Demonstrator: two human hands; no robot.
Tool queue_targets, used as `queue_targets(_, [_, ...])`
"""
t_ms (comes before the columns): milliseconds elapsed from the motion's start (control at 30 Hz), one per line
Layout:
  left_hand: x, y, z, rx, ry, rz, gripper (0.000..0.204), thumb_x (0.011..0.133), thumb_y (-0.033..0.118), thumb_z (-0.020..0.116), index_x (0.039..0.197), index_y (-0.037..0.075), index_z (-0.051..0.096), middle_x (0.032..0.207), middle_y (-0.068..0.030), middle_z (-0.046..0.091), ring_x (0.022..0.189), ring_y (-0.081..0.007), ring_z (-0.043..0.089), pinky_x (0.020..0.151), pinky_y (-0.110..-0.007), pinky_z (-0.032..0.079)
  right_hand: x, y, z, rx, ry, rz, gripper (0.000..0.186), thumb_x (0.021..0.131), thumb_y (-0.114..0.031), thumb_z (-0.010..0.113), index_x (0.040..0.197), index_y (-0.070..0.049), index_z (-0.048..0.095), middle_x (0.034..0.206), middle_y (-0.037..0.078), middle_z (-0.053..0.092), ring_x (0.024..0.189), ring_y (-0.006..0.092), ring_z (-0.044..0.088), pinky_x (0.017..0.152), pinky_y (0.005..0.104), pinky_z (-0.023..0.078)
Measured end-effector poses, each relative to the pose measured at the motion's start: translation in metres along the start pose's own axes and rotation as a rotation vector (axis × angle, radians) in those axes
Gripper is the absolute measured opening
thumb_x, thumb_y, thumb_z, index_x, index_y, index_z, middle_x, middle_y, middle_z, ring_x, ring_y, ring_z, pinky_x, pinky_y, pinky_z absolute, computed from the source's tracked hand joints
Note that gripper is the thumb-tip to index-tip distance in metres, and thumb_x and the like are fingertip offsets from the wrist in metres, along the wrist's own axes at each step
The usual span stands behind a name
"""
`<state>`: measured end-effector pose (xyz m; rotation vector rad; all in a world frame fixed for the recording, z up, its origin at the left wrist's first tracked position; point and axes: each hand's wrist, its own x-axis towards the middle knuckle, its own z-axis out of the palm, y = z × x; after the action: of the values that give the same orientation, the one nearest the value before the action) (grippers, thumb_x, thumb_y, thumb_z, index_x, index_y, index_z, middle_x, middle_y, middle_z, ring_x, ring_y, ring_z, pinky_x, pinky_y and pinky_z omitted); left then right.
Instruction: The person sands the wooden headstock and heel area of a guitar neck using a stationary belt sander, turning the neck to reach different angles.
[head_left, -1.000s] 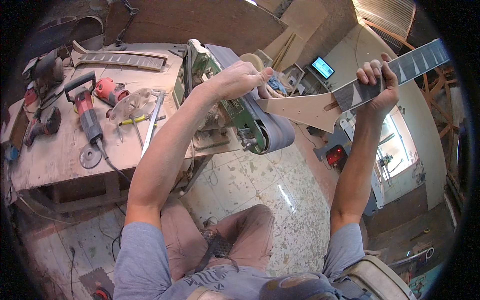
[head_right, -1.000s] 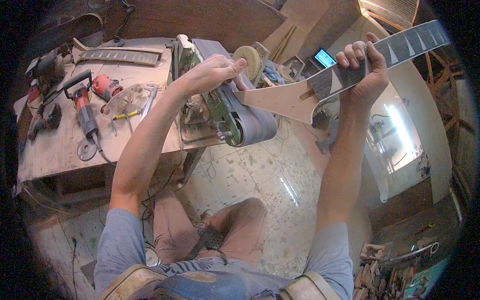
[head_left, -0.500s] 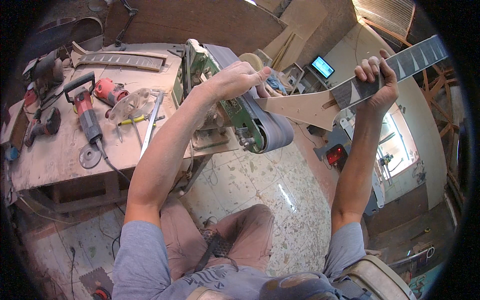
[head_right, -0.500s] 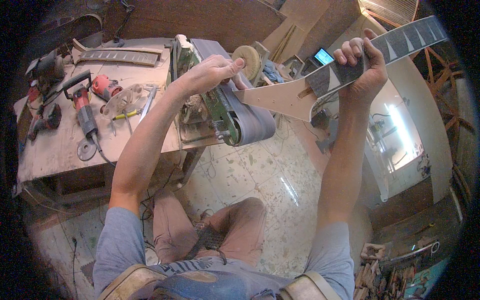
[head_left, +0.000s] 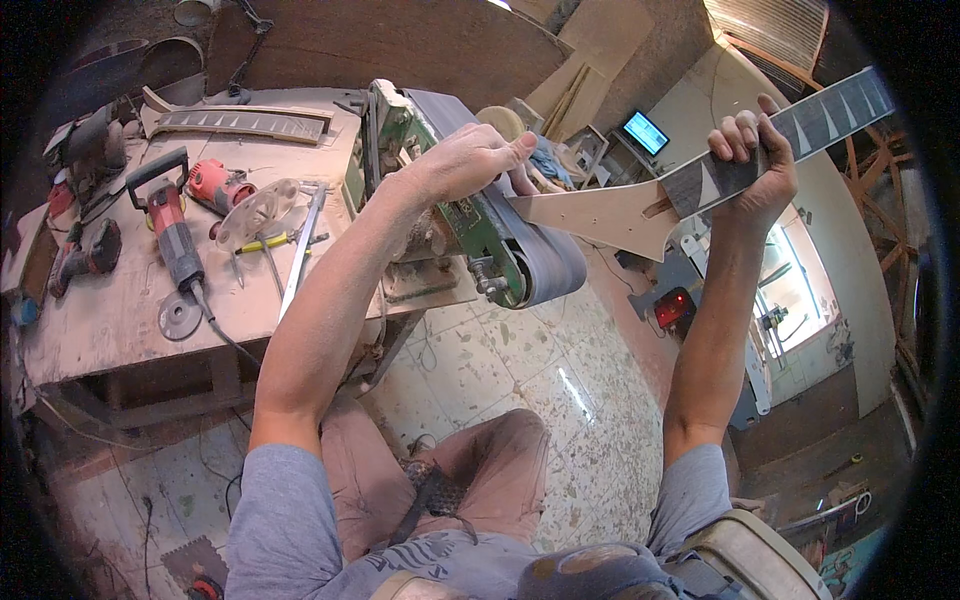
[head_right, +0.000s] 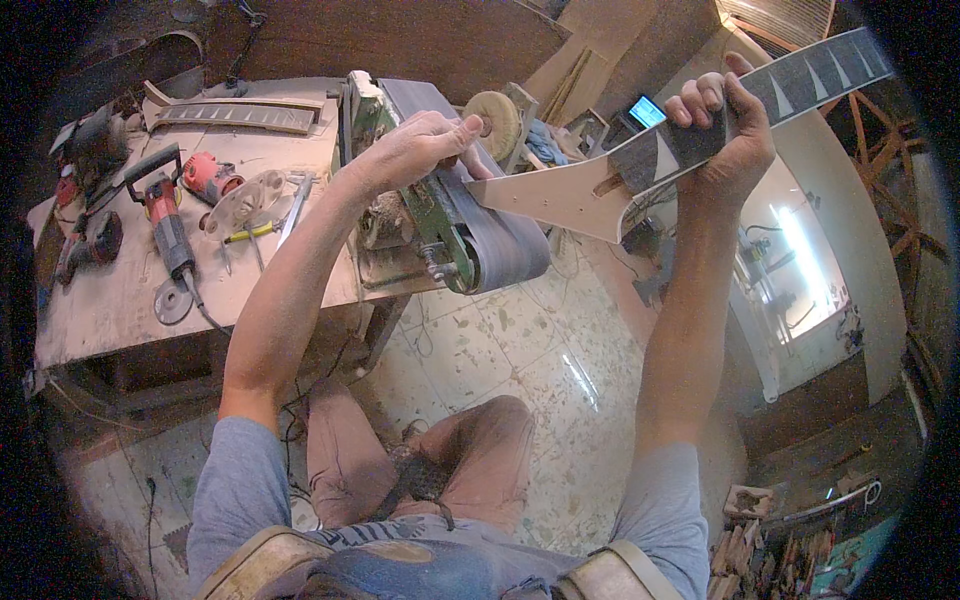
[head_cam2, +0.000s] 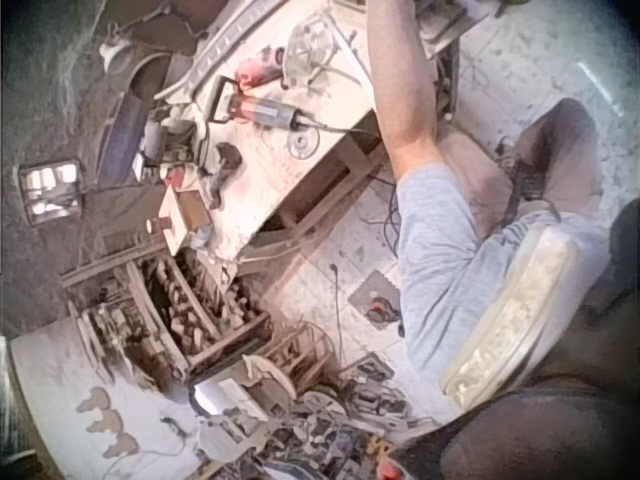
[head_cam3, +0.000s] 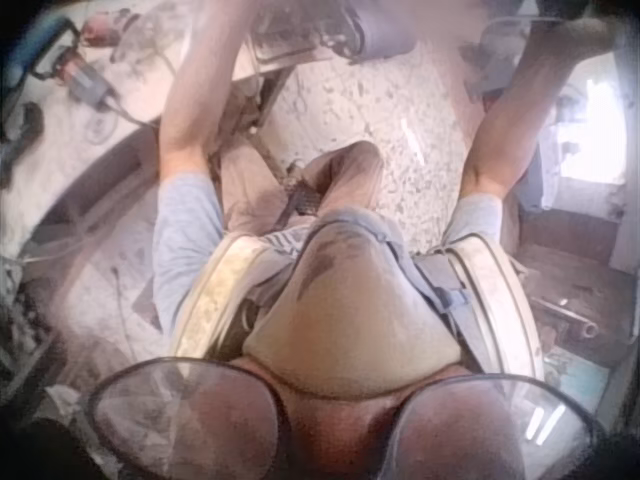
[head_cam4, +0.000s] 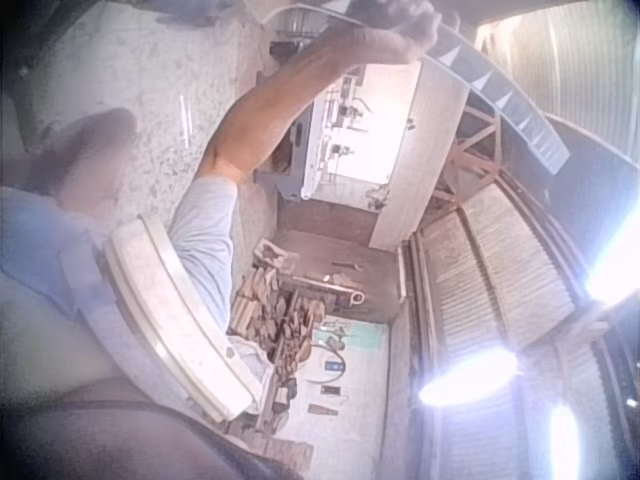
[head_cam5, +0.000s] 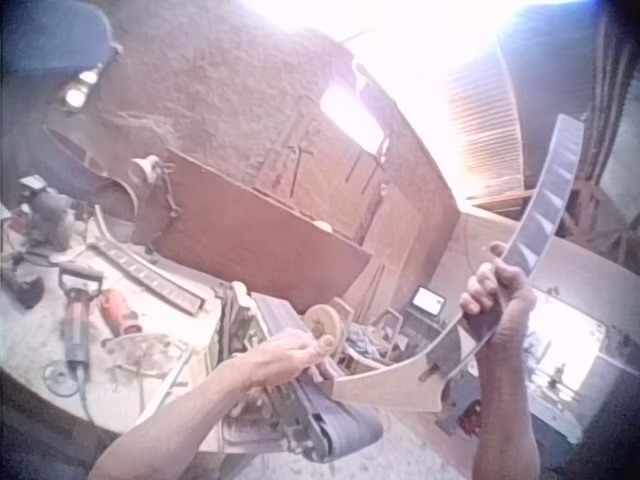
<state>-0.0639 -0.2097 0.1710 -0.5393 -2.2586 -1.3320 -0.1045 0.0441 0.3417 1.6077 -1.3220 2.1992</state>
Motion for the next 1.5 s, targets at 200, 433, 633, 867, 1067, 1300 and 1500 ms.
queue_targets(200, [-0.005,0.01,0.009,-0.16,-0.063,0.086,0.073,0.099,0.059,0.032,0.092,0.001,0.077,0.079,-0.0119,0.069,0.08,-0.0222,0.058,0.081,-0.033,0.044,0.0,-0.02,-0.016,0.08,0.0,0.025,0.033,0.092,-0.007,0.051,0.121,0.003,0.042,0.075,0.004,0.04,0.062,0.012,0.04,0.056,0.0274,0.039])
queue_targets(433, [-0.013,0.04,0.011,-0.361,-0.076,0.269,0.057,0.091,0.053,0.054,0.093,0.001,0.076,0.089,-0.0145,0.073,0.097,-0.0236,0.064,0.113,-0.047,0.027,-0.013,-0.067,-0.103,0.456,0.196,0.073,0.029,0.085,0.0,0.054,0.113,0.007,0.046,0.075,0.003,0.041,0.06,0.0124,0.041,0.055,0.0263,0.039])
queue_targets(633, [-0.006,0.073,0.031,-0.492,-0.229,0.293,0.042,0.078,0.037,0.077,0.095,-0.001,0.075,0.092,-0.0125,0.073,0.092,-0.0213,0.067,0.119,-0.049,0.017,-0.065,-0.079,-0.157,0.698,0.316,0.121,0.026,0.084,0.002,0.05,0.109,0.008,0.047,0.073,0.004,0.044,0.059,0.0128,0.042,0.056,0.028,0.04])
queue_targets(867, [-0.003,0.106,0.076,-0.521,-0.243,0.271,0.036,0.072,0.018,0.084,0.102,0.001,0.074,0.095,-0.0096,0.072,0.091,-0.0155,0.065,0.087,-0.029,0.049,-0.11,-0.099,-0.191,0.838,0.461,0.116,0.024,0.083,0.005,0.047,0.107,0.007,0.046,0.071,0.002,0.043,0.057,0.0127,0.042,0.055,0.028,0.04])
queue_targets(1067, [0.003,0.133,0.116,-0.537,-0.213,0.158,0.029,0.075,0.009,0.083,0.1,-0.002,0.072,0.096,-0.0099,0.072,0.094,-0.0144,0.065,0.091,-0.03,0.05,-0.143,-0.12,-0.221,0.778,0.583,0.083,0.012,0.083,0.004,0.046,0.094,0.004,0.044,0.069,0.003,0.041,0.058,0.0128,0.042,0.056,0.027,0.042])
queue_targets(1300, [0.012,0.154,0.156,-0.597,-0.171,0.07,0.023,0.077,0.007,0.081,0.096,-0.002,0.072,0.094,-0.0095,0.072,0.089,-0.0128,0.067,0.079,-0.027,0.054,-0.193,-0.132,-0.255,0.692,0.697,0.064,0.01,0.081,0.003,0.044,0.077,-0.004,0.039,0.067,0.003,0.04,0.058,0.0143,0.043,0.059,0.0273,0.044])
queue_targets(1500, [0.018,0.167,0.183,-0.487,-0.071,0.167,0.019,0.079,0.006,0.079,0.094,-0.002,0.072,0.09,-0.0058,0.071,0.083,-0.0099,0.066,0.074,-0.023,0.053,-0.237,-0.13,-0.283,0.649,0.788,0.012,0.012,0.081,0.0,0.044,0.073,-0.006,0.037,0.065,0.003,0.039,0.061,0.0141,0.046,0.061,0.0263,0.045])
